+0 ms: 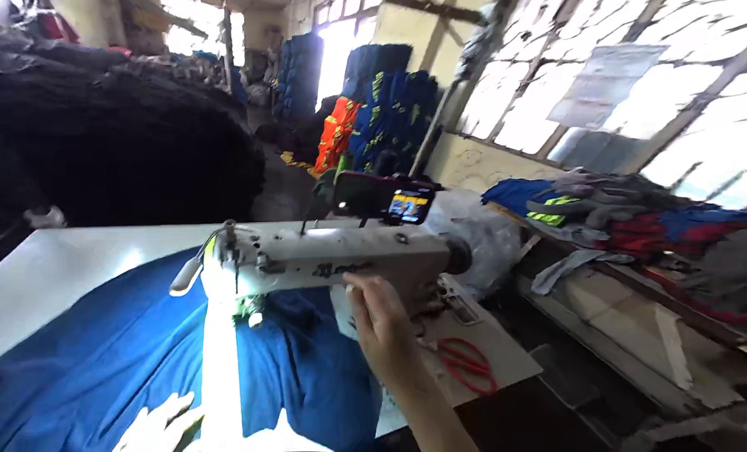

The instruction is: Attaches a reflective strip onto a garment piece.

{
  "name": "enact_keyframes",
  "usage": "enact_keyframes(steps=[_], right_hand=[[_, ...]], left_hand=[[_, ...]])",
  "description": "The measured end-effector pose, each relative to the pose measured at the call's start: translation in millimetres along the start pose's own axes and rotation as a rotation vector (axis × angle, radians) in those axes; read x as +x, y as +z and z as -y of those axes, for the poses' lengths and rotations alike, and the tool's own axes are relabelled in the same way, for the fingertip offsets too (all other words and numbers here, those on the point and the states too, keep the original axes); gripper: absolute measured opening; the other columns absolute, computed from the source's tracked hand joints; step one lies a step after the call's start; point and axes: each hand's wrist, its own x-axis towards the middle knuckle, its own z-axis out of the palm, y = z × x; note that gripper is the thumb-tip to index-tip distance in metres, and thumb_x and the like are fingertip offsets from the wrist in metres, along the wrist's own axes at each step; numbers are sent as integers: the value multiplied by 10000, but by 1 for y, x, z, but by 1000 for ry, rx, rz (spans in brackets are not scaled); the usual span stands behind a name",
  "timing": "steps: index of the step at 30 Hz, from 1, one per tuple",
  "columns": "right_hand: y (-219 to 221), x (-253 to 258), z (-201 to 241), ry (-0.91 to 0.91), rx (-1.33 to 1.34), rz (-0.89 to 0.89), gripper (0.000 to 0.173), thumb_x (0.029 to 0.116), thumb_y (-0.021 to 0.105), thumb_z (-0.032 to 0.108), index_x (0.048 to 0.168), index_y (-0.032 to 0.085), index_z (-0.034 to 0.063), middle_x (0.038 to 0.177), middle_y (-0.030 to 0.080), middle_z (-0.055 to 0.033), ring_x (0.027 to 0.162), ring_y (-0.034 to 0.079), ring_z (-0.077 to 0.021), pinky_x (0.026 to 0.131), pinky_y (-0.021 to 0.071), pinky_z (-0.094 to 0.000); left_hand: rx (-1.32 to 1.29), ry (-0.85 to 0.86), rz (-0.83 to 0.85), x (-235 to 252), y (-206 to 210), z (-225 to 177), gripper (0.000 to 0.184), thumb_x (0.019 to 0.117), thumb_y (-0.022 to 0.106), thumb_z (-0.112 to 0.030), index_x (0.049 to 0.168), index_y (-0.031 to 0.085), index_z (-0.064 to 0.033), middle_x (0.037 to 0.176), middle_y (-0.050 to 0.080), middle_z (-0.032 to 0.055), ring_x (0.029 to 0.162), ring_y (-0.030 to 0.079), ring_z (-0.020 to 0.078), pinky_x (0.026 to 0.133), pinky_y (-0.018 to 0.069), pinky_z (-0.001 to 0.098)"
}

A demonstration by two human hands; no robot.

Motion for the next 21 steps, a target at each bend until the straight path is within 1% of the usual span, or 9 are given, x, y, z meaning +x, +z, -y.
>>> enact_keyframes(steps=[1, 3, 5, 7, 9, 12, 14, 18, 21], right_hand=[[9, -23, 15, -8, 93, 78, 264, 1017, 554, 203, 1161, 755, 110, 997, 734, -37, 950, 696, -158, 871, 591, -354], [32, -68, 44, -35, 260, 214, 226, 988, 590, 163, 1103, 782, 128, 1008, 742, -18, 984, 696, -140, 891, 583, -322], [55, -104, 67, -55, 407, 299, 210, 969, 607, 112, 1076, 788, 125, 1037, 745, -14, 1019, 686, -139, 920, 567, -312], [70, -126, 82, -52, 434, 344, 208, 956, 615, 100, 1058, 795, 122, 1092, 758, -19, 1097, 689, -152, 982, 554, -331], [80, -137, 89, -23, 382, 354, 222, 942, 620, 101, 1060, 804, 134, 1129, 760, -14, 1136, 685, -155, 1002, 549, -346], [86, -148, 89, 1, 311, 373, 227, 943, 624, 127, 1074, 805, 168, 1125, 758, -1, 1121, 689, -148, 989, 553, -343], [85, -152, 87, 0, 311, 373, 255, 933, 617, 114, 1089, 807, 178, 1136, 757, -1, 1130, 685, -150, 1002, 544, -343], [80, -152, 85, 44, 391, 392, 269, 932, 600, 68, 1103, 792, 148, 1137, 755, 11, 1152, 674, -128, 1029, 535, -321], [79, -151, 83, 54, 347, 367, 270, 920, 600, 62, 1093, 793, 139, 1128, 757, 4, 1139, 680, -140, 1010, 541, -317]], left_hand=[[-29, -3, 40, 2, -2, 4, 420, 1067, 472, -420, 1389, 637, -206, 1523, 533, 91, 1485, 393, 314, 1238, 190, 588], [-77, 3, 30, 4, -3, 8, 385, 1058, 508, -375, 1372, 652, -205, 1517, 529, 113, 1485, 384, 330, 1235, 195, 604], [-94, 35, -44, 7, 1, 0, 336, 1047, 538, -304, 1302, 701, -157, 1479, 573, 122, 1453, 439, 336, 1218, 266, 589], [-92, 69, -92, 11, 8, -8, 312, 1030, 554, -265, 1258, 727, -142, 1428, 617, 120, 1403, 507, 336, 1182, 346, 590], [-53, 78, -103, 14, 17, -6, 344, 1015, 540, -296, 1287, 719, -186, 1442, 613, 75, 1402, 514, 318, 1166, 356, 609], [47, 75, -116, 12, 22, 10, 380, 1027, 493, -435, 1321, 700, -312, 1485, 585, -41, 1418, 506, 224, 1176, 354, 580], [40, 71, -99, 12, 18, 14, 367, 1025, 491, -450, 1305, 705, -349, 1494, 573, -67, 1434, 485, 199, 1189, 341, 567], [32, 85, -53, 12, 11, 19, 354, 1026, 475, -470, 1305, 688, -429, 1514, 547, -100, 1447, 462, 174, 1191, 331, 567], [41, 106, -39, 12, 9, 23, 361, 1033, 460, -470, 1333, 660, -464, 1523, 539, -83, 1452, 456, 191, 1192, 321, 583]])
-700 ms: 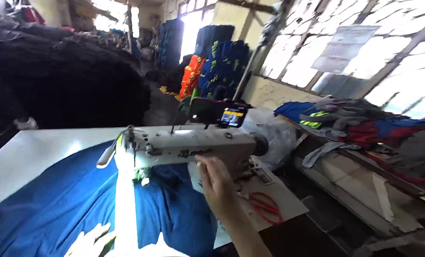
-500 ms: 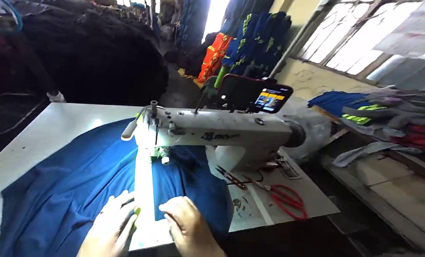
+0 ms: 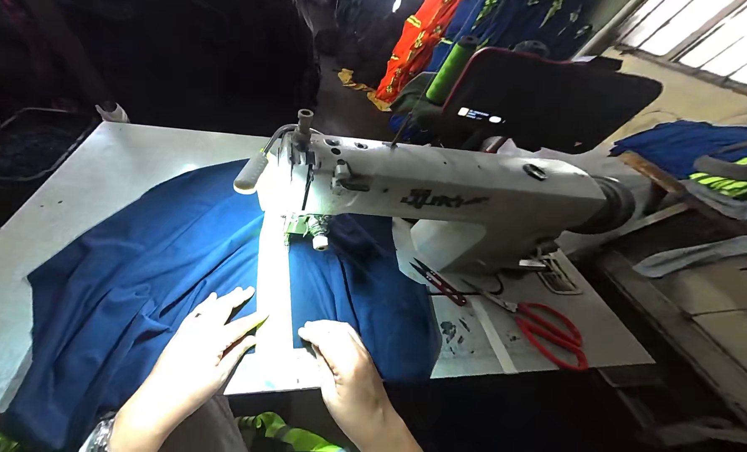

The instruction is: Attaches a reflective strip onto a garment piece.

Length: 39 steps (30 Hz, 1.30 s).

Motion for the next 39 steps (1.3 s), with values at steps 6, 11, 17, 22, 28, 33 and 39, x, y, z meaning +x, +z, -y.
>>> enact_keyframes(steps=[6, 11, 17, 22, 28, 33, 39], right_hand=[[-2, -2, -2, -19, -37, 27, 302, 918, 605, 78, 1115, 800, 198, 1115, 749, 14, 1113, 678, -136, 982, 549, -331], [-3, -3, 1, -61, -142, 73, 403, 901, 599, 92, 1169, 785, 327, 1168, 729, 9, 1134, 660, -171, 998, 532, -392], [2, -7, 2, -116, -267, 77, 361, 923, 599, 123, 1152, 790, 326, 1177, 735, 11, 1127, 669, -187, 1001, 523, -421], [8, -5, 14, -167, -371, 54, 298, 928, 610, 139, 1107, 802, 280, 1159, 754, -8, 1096, 699, -208, 968, 538, -441], [3, 1, 14, -142, -384, 88, 323, 925, 609, 140, 1115, 802, 316, 1130, 753, 2, 1069, 696, -210, 941, 549, -441], [-2, -1, 17, -134, -386, 145, 321, 921, 633, 122, 1147, 794, 283, 1146, 748, -19, 1079, 694, -223, 956, 547, -438], [-2, 14, 15, -100, -370, 177, 302, 918, 650, 124, 1135, 805, 266, 1163, 750, -32, 1096, 693, -234, 968, 540, -449]], left_hand=[[12, 4, -2, -2, 0, 2, 365, 1028, 460, -480, 1336, 655, -467, 1532, 531, -70, 1456, 451, 213, 1175, 335, 597], [-83, -83, 121, 12, -33, -34, 365, 1030, 501, -310, 1323, 712, -255, 1477, 592, 43, 1422, 491, 329, 1201, 261, 616], [13, 314, -122, -7, 12, -17, 359, 1024, 506, -158, 1300, 676, -315, 1405, 638, -78, 1347, 569, 142, 1137, 447, 528], [-67, 185, 86, -3, -26, -49, 371, 988, 529, -23, 1277, 719, -157, 1345, 691, 29, 1285, 632, 246, 1105, 441, 566], [121, 394, -135, -9, 15, -22, 349, 991, 509, -120, 1261, 706, -222, 1325, 689, -55, 1276, 617, 137, 1121, 455, 446], [77, 340, -43, -12, 9, -27, 365, 993, 519, -89, 1305, 682, -184, 1355, 673, -20, 1268, 627, 164, 1106, 469, 455], [34, 263, 82, -2, 2, -30, 422, 962, 535, -94, 1361, 649, -171, 1409, 639, -4, 1319, 594, 211, 1116, 436, 541]])
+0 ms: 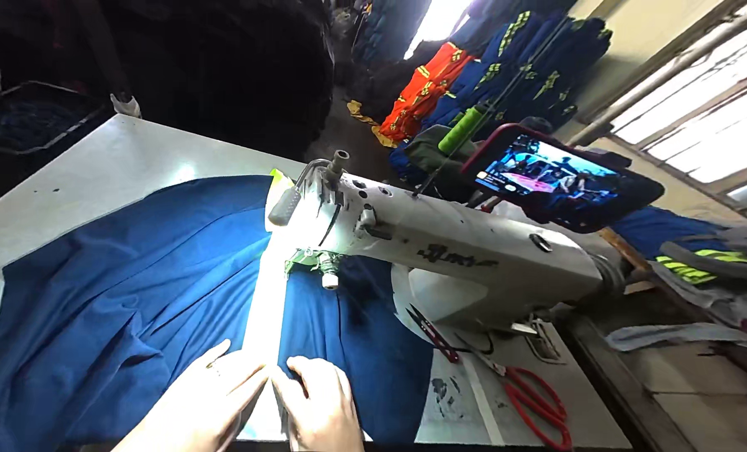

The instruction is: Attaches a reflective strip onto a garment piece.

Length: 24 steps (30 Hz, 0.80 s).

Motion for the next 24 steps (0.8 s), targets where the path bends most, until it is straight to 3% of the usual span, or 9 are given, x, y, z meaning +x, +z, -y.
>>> enact_keyframes(steps=[4, 8, 12, 14, 16, 19, 22, 24], right_hand=[[9, 34, -13, 23, -72, 17, 340, 907, 620, 159, 1149, 798, 319, 1192, 737, 1, 1126, 676, -217, 950, 547, -429], [10, 75, -26, 81, -90, 122, 378, 883, 648, 167, 1202, 777, 324, 1254, 710, 3, 1172, 640, -244, 969, 522, -445], [15, 107, -38, 173, -144, 297, 393, 967, 567, 268, 1320, 704, 374, 1336, 670, -14, 1209, 612, -256, 989, 489, -442], [15, 105, -41, 215, -98, 279, 375, 976, 567, 296, 1317, 706, 361, 1335, 674, -5, 1223, 611, -250, 1012, 485, -450], [6, 90, -43, 246, -48, 129, 320, 968, 596, 285, 1244, 752, 326, 1266, 714, 15, 1199, 645, -222, 1015, 521, -438], [-41, 55, -64, 222, -5, -210, 274, 943, 586, 103, 1126, 789, 119, 1111, 752, -70, 1080, 698, -254, 936, 571, -449], [-124, 35, -128, 232, -101, -457, 278, 986, 527, 60, 1144, 709, -78, 1092, 722, -217, 1043, 694, -313, 938, 562, -441], [-185, 42, -182, 290, -241, -582, 305, 1037, 484, 83, 1180, 647, -132, 1154, 675, -303, 1094, 668, -383, 968, 548, -464]], left_hand=[[28, -24, 7, 24, 6, 26, 433, 980, 463, -214, 1376, 638, -214, 1420, 621, -33, 1337, 574, 197, 1117, 427, 563], [-7, -69, 30, 58, -2, 55, 431, 991, 442, -207, 1367, 653, -215, 1377, 655, -8, 1320, 589, 210, 1143, 400, 557], [-31, -115, 113, 93, -8, 84, 408, 1038, 404, -234, 1359, 656, -256, 1401, 636, -48, 1360, 545, 152, 1210, 321, 529], [-35, -130, 135, 104, -7, 93, 424, 1035, 395, -241, 1375, 646, -272, 1448, 600, -71, 1398, 502, 135, 1227, 284, 523], [-51, -142, 147, 109, -7, 96, 442, 1031, 394, -223, 1403, 631, -257, 1480, 578, -61, 1417, 484, 140, 1240, 255, 519], [-80, -149, 134, 109, -7, 95, 456, 1014, 417, -180, 1421, 615, -234, 1491, 570, -51, 1426, 480, 160, 1240, 251, 535], [-79, -167, 154, 109, -9, 94, 464, 1024, 402, -192, 1444, 594, -238, 1518, 546, -48, 1443, 463, 162, 1249, 228, 527], [-77, -167, 147, 109, -10, 92, 450, 1031, 398, -200, 1427, 608, -229, 1509, 556, -40, 1439, 466, 158, 1248, 230, 518]])
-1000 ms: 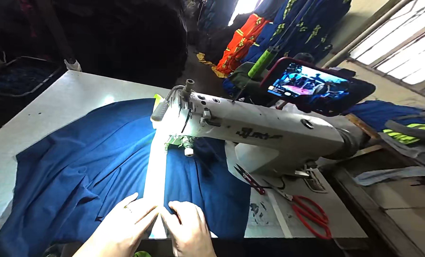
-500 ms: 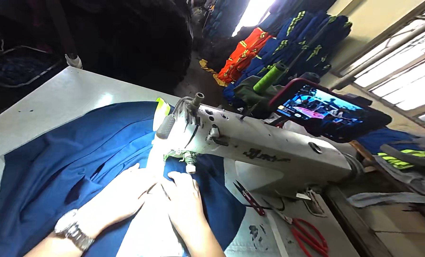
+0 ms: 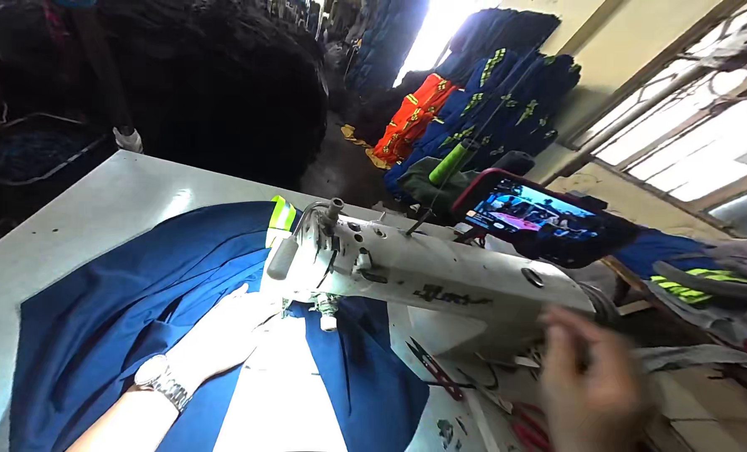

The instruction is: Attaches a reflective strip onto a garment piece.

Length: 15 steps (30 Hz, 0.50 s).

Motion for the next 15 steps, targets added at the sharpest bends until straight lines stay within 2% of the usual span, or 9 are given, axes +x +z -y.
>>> enact_keyframes(steps=[2, 4, 6, 7, 8, 10, 12, 13, 15], right_hand=[[-12, 53, -51, 134, -84, -16, 390, 1065, 469, 165, 1295, 586, -127, 1261, 600, -367, 1196, 594, -477, 1036, 484, -550], [-9, 96, -99, 325, -124, 156, 497, 1096, 447, 282, 1371, 523, -126, 1332, 547, -393, 1265, 529, -535, 1075, 403, -654], [5, 121, -137, 529, -219, 409, 590, 1110, 405, 377, 1291, 567, -161, 1291, 566, -418, 1259, 524, -570, 1051, 361, -725], [11, 126, -147, 598, -288, 526, 612, 1113, 385, 397, 1259, 597, -158, 1295, 578, -410, 1277, 522, -563, 1058, 361, -720], [14, 124, -150, 618, -317, 555, 593, 1115, 388, 379, 1230, 625, -152, 1285, 592, -402, 1277, 530, -557, 1058, 366, -712], [14, 95, -157, 572, -243, 387, 543, 1119, 380, 312, 1254, 604, -164, 1299, 575, -414, 1287, 527, -547, 1088, 363, -682], [18, 34, -160, 518, -93, 99, 522, 1109, 352, 264, 1361, 525, -159, 1391, 533, -379, 1347, 511, -469, 1162, 366, -560], [24, 1, -160, 540, -34, 12, 500, 1105, 355, 234, 1401, 493, -145, 1423, 523, -352, 1364, 509, -426, 1177, 370, -507], [36, -45, -165, 557, 8, -6, 433, 1088, 410, 184, 1356, 551, -126, 1354, 590, -323, 1288, 579, -389, 1124, 437, -483]], left_hand=[[-3, -9, -2, 0, 0, -1, 441, 1038, 399, -216, 1425, 613, -230, 1512, 554, -47, 1440, 465, 153, 1247, 229, 518], [1, -21, -2, 0, 1, -2, 447, 1033, 401, -217, 1427, 610, -237, 1511, 554, -56, 1436, 470, 153, 1245, 233, 523], [15, -40, 19, 0, 1, -2, 457, 1036, 388, -215, 1442, 596, -249, 1523, 539, -62, 1447, 454, 151, 1253, 215, 516], [19, -43, 19, 0, 2, -2, 460, 1036, 384, -217, 1445, 592, -248, 1526, 537, -64, 1450, 451, 150, 1252, 217, 513], [18, -43, 12, -1, 2, -2, 459, 1034, 386, -213, 1442, 594, -245, 1522, 541, -64, 1448, 453, 149, 1252, 222, 511], [15, -38, -4, -1, 3, -1, 460, 1025, 398, -203, 1433, 605, -245, 1511, 553, -63, 1440, 465, 149, 1248, 235, 515], [30, -34, -6, -2, 5, 0, 456, 1022, 401, -215, 1425, 611, -258, 1509, 553, -71, 1436, 468, 141, 1246, 245, 512], [36, -32, 1, -2, 5, 0, 452, 1025, 403, -223, 1425, 610, -256, 1508, 553, -68, 1437, 467, 146, 1247, 242, 510], [37, -27, -7, -1, 6, 1, 448, 1015, 420, -214, 1415, 620, -248, 1494, 566, -60, 1428, 479, 156, 1244, 246, 521]])
